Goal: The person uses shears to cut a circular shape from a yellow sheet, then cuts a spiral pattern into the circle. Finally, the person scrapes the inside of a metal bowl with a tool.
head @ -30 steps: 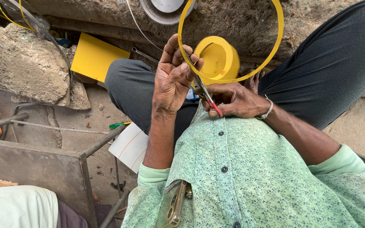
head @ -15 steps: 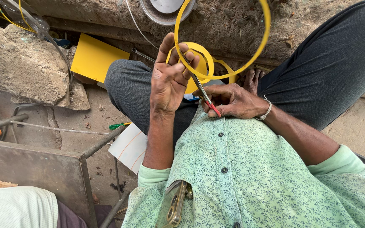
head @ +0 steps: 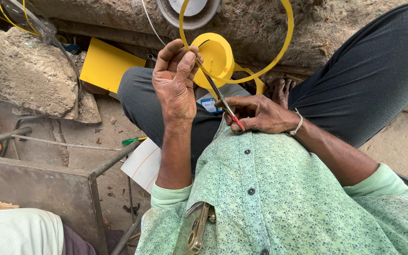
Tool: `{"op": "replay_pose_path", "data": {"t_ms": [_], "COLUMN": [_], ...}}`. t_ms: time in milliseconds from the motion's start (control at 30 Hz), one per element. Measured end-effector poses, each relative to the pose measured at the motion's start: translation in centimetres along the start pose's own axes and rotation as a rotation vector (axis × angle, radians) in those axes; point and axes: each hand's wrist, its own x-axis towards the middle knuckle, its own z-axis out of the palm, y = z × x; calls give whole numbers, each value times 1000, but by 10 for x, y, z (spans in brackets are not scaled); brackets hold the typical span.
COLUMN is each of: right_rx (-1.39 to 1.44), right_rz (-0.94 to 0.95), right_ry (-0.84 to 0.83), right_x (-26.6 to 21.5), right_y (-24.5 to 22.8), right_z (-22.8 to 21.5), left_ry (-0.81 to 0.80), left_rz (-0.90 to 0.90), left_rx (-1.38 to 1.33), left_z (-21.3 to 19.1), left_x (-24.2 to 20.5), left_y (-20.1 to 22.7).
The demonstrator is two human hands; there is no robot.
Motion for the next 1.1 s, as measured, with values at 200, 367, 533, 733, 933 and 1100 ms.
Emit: {"op": "replay_pose_path", "data": {"t_ms": [200,367,533,733,933,1100], "right_rx": [-29,38,162,205,169,64], "right_rz": [44,50,-51,-58,-32,88], "right_ry": [53,164,201,226,267,377], "right_x": [-3,1,4,8,7,12], "right_y": [-4,1,13,25,18,15], "right_z": [1,1,-5,-6,-3,-9], "left_ry": [101,150,305,339,106,-18], "left_rz": [43,92,161,209,87,343], "left_rx": [-21,23,111,107,387,756], "left_z": [6,7,-27,-89,-89,-6], "left_x": [-6,0,14,77,135,81], "left_y": [-7,2,18,43,49,39]}}
